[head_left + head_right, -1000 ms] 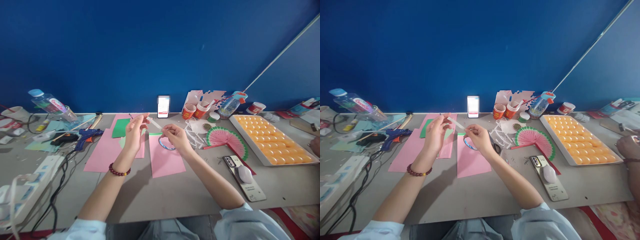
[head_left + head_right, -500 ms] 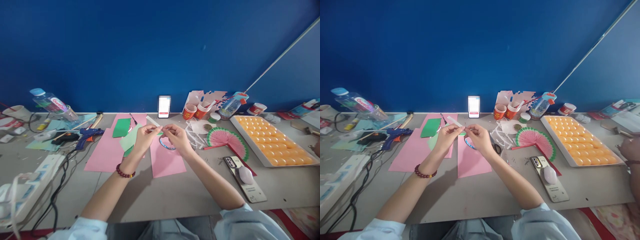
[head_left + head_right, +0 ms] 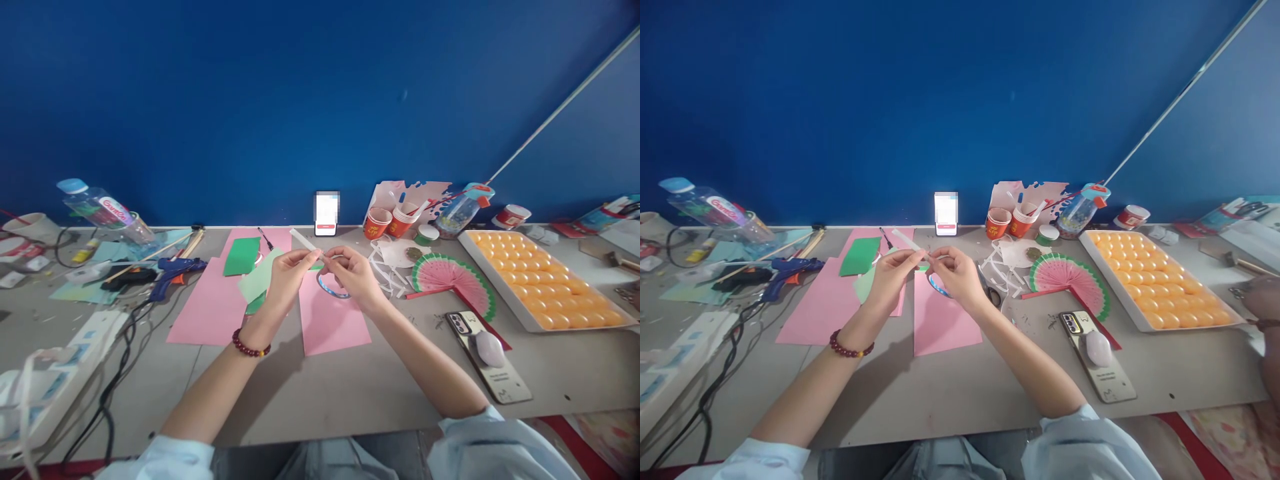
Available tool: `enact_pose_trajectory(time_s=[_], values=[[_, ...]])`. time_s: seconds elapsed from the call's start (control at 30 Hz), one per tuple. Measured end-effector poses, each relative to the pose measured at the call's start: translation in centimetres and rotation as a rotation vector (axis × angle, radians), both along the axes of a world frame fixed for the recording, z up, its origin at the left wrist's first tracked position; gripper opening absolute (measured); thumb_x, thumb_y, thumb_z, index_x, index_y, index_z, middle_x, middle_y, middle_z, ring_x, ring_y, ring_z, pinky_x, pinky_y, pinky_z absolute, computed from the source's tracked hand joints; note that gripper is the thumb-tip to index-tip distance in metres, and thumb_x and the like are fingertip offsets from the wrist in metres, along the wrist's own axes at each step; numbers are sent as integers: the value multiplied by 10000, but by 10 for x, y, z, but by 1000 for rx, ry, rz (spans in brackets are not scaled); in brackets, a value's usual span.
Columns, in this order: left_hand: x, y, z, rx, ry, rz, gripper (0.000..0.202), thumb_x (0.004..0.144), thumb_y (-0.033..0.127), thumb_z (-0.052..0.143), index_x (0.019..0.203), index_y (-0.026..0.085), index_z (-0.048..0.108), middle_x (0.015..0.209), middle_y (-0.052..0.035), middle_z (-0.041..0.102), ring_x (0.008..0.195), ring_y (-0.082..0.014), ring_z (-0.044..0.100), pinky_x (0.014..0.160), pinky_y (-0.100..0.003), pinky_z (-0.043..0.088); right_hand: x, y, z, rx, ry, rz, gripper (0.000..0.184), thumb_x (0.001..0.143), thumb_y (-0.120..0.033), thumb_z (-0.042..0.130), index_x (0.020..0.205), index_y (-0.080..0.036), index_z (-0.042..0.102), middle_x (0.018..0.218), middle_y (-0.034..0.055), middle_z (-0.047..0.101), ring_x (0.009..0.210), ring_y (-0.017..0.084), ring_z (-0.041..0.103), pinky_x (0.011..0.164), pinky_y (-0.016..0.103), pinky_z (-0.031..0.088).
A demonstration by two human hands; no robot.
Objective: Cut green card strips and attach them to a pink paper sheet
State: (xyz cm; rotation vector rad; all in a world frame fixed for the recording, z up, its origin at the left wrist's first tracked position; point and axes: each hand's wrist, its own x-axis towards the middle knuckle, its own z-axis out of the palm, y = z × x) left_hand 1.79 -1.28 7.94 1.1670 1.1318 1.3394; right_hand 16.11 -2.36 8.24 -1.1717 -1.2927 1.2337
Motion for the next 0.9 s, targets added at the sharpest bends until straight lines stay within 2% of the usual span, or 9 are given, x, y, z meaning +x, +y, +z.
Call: enact_pose_trajectory(time_s=[0.27, 0.4, 0.6, 0.9], values=[[1, -1, 2, -16, -24, 6, 257, 654, 440, 772, 675, 187, 735, 748, -64, 721, 748, -201, 641, 645, -290, 484, -1, 0, -1, 16, -5, -17, 282, 760, -434, 638, 888, -204, 536, 661, 1, 676, 450, 73, 396, 421, 204, 268], [0, 1, -1, -16, -12, -17, 284, 672, 470, 758, 714, 189, 746, 788, -78, 729, 781, -210, 642, 672, -301, 489, 0, 1, -4, 24, -26, -20, 301, 764, -455, 636, 901, -207, 535, 666, 9, 684, 454, 82, 411, 417, 206, 271], [-3, 4, -3, -61, -49, -17, 310, 674, 475, 749, 773, 182, 755, 829, -92, 728, 849, -229, 650, 699, -305, 483, 1, 2, -7, 49, -64, -24, 337, 764, -495, 633, 918, -197, 598, 683, 23, 693, 449, 86, 433, 421, 217, 292], [-4, 2, 7, -102, -51, -21, 247, 670, 440, 752, 709, 196, 750, 833, -80, 731, 858, -214, 637, 711, -298, 458, 1, 1, -4, 25, -77, 3, 345, 776, -477, 613, 951, -182, 656, 697, 28, 692, 462, 82, 413, 426, 218, 291]])
